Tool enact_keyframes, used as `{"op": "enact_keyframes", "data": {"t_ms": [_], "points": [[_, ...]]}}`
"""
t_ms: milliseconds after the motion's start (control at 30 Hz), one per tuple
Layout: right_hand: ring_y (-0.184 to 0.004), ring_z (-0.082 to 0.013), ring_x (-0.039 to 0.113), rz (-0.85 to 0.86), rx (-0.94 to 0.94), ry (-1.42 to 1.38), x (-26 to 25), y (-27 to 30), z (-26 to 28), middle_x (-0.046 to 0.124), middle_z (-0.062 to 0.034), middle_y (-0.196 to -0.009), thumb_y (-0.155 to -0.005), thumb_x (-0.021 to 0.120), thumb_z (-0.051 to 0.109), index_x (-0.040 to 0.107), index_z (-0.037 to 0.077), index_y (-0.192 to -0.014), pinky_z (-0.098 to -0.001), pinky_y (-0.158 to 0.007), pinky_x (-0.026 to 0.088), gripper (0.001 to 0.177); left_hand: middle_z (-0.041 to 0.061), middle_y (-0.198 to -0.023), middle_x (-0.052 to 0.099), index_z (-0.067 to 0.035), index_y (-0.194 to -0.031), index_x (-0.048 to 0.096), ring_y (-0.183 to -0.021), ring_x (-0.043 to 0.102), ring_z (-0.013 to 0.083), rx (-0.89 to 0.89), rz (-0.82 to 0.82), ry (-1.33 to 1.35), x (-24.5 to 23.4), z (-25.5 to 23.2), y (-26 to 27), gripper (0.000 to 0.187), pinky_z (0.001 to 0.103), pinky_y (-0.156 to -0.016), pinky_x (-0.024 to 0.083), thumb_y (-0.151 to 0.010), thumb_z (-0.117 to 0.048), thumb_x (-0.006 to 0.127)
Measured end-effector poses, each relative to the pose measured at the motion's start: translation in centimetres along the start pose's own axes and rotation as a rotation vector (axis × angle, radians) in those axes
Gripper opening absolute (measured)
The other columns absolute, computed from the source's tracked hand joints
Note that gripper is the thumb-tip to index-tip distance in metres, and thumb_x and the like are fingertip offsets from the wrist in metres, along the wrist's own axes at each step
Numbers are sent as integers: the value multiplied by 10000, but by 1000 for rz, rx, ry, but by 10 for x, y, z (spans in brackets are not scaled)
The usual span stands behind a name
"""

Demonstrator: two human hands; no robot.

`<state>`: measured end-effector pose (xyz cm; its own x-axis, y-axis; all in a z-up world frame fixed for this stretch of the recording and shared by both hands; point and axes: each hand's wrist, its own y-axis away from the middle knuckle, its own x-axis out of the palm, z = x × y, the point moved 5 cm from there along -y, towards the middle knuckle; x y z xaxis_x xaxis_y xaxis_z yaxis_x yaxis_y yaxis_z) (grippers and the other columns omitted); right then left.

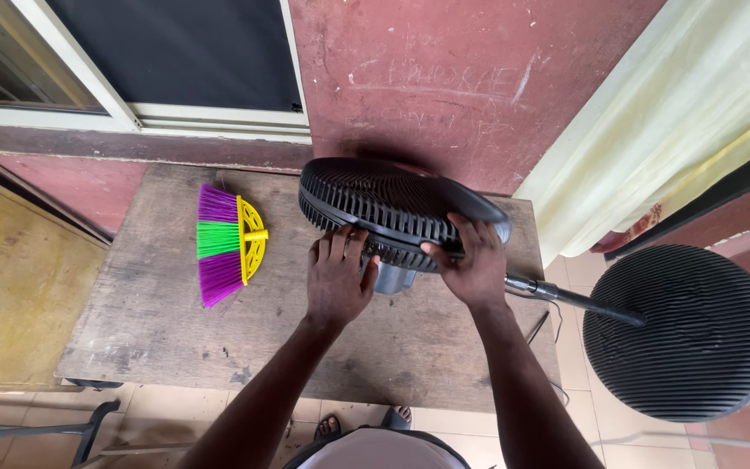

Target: The person disassembles a standing electric fan by removing the front grille, then the fan blades, and finally the central hub. The components are placed on a wooden table next to the fan base.

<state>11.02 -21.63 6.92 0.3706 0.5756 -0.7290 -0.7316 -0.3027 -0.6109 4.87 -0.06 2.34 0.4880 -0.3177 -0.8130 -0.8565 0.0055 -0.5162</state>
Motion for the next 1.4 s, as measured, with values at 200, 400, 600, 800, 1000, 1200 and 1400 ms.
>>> {"op": "enact_keyframes", "data": {"t_ms": [200,400,600,800,1000,1200,1400], "points": [[-864,-265,694,95,284,-184,-2,25,-32,697,-151,-974,-883,754,509,703,39,-1063,-414,-707,592,506,211,-1285,541,35,-1296,583,-1192,531,354,92,-12,2,2,-9,10,486,540,-1036,442,-1003,-353,591],[-788,-278,712,173,885,-88,33,68,-100,742,-143,-964,-1020,667,558,725,19,-1017,-436,-794,581,541,215,-1224,598,21,-1199,601,-1127,571,354,159,-58,84,-20,-3,44,418,518,-989,447,-1010,-350,560],[-1253,-453,523,364,1267,46,70,95,-182,537,-378,-1364,-992,641,703,518,-112,-1408,-485,-1093,396,923,151,-1037,628,14,-1171,581,-951,607,290,4,-80,268,-29,3,87,389,485,-904,457,-1053,-351,524],[-1267,-263,591,118,1350,-946,76,114,-173,638,-144,-1422,-786,802,432,545,-7,-1415,-347,-1045,446,809,114,-1017,693,-78,-1175,589,-933,651,262,-640,101,197,2,54,89,498,452,-873,523,-1045,-516,390],[-588,-141,407,296,1548,-875,43,125,-150,591,-3,-756,-859,828,396,672,69,-967,-309,-504,265,378,368,-1401,485,110,-1440,446,-1302,449,491,-728,144,276,37,127,13,995,602,-1040,404,-973,-769,446],[-609,-144,422,274,1428,-770,26,126,-135,586,-24,-746,-874,853,431,659,26,-908,-307,-532,319,450,309,-1318,600,96,-1317,548,-1264,557,444,-924,267,186,56,142,8,1003,526,-1076,452,-771,-732,699],[-1103,-310,649,490,1341,-448,14,130,-139,734,-185,-1181,-862,766,519,719,-57,-1191,-436,-970,510,666,265,-1156,701,65,-1168,650,-1134,635,442,-946,288,163,35,146,30,853,533,-1012,484,-756,-674,759]]}}
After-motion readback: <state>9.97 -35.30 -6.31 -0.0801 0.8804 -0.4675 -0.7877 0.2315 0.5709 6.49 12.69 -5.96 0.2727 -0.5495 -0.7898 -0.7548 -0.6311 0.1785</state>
